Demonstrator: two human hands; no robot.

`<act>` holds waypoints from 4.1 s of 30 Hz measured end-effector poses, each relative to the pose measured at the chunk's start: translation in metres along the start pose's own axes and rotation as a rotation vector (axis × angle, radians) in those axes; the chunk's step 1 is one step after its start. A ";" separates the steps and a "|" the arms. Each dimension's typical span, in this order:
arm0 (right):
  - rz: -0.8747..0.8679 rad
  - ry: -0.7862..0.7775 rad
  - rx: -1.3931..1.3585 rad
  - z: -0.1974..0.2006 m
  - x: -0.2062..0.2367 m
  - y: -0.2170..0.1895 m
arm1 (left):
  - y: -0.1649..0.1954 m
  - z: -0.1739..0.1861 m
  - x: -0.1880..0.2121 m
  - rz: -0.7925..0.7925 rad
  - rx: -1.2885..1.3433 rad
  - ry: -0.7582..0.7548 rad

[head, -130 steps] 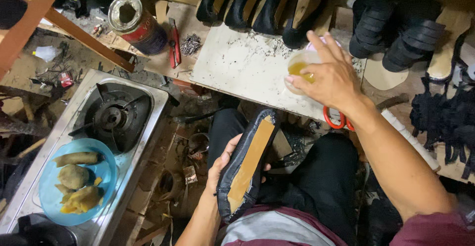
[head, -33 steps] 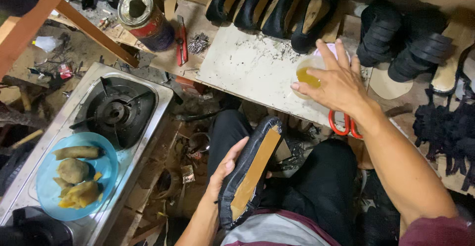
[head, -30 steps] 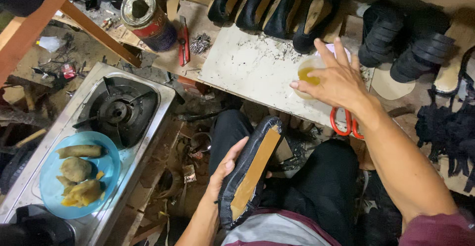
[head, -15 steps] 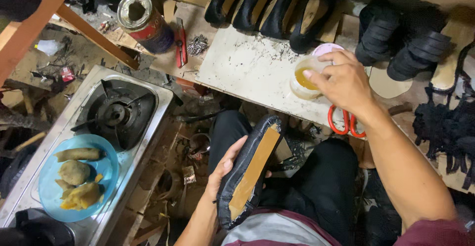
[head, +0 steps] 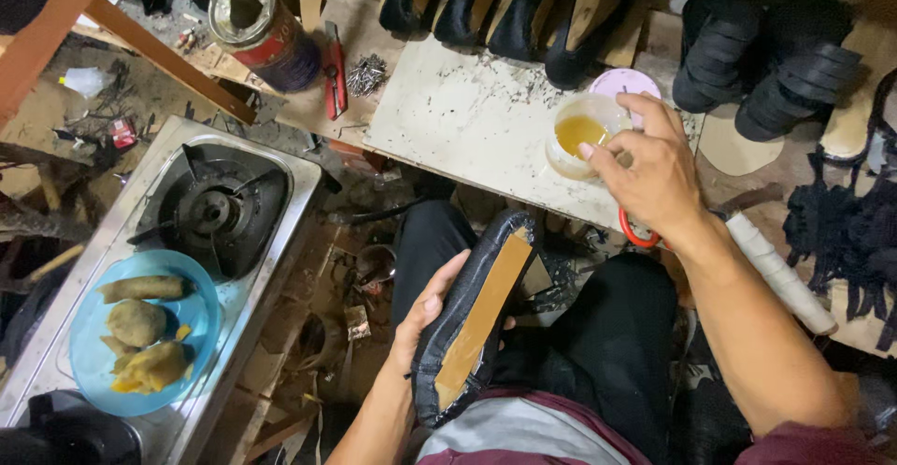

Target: The person repeatedly applies a yellow liquid to the insole of black shoes using their fingers, then places each shoe on a shelf. The person handles multiple shoes one at a time, dipping fingers into a small container and spreading the liquid across the insole surface.

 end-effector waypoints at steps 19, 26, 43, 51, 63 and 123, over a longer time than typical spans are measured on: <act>0.269 0.056 -0.079 -0.005 0.046 -0.111 | -0.002 0.002 -0.006 -0.032 -0.077 -0.081; 0.261 0.059 -0.125 -0.007 0.048 -0.116 | -0.001 0.004 -0.010 -0.027 -0.127 -0.051; -0.057 -0.478 0.233 -0.023 -0.033 0.014 | 0.004 0.006 -0.010 -0.123 -0.054 0.003; -0.099 -0.172 0.057 0.002 0.001 -0.003 | 0.005 0.003 -0.005 -0.155 -0.086 -0.015; 0.051 0.070 -0.423 -0.014 0.071 -0.122 | 0.000 -0.011 -0.024 -0.144 -0.332 -0.043; -0.032 -0.234 0.108 0.003 -0.028 -0.029 | 0.003 0.044 -0.023 -0.076 -0.086 -0.063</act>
Point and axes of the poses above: each hand's wrist, its own x-axis away from the middle knuckle, its own z-axis out of the back of the hand, y = z × x, the point moved 2 cm from there along -x, towards the middle knuckle, and after that the axes turned 7 degrees about z, right-handed, at the moved point
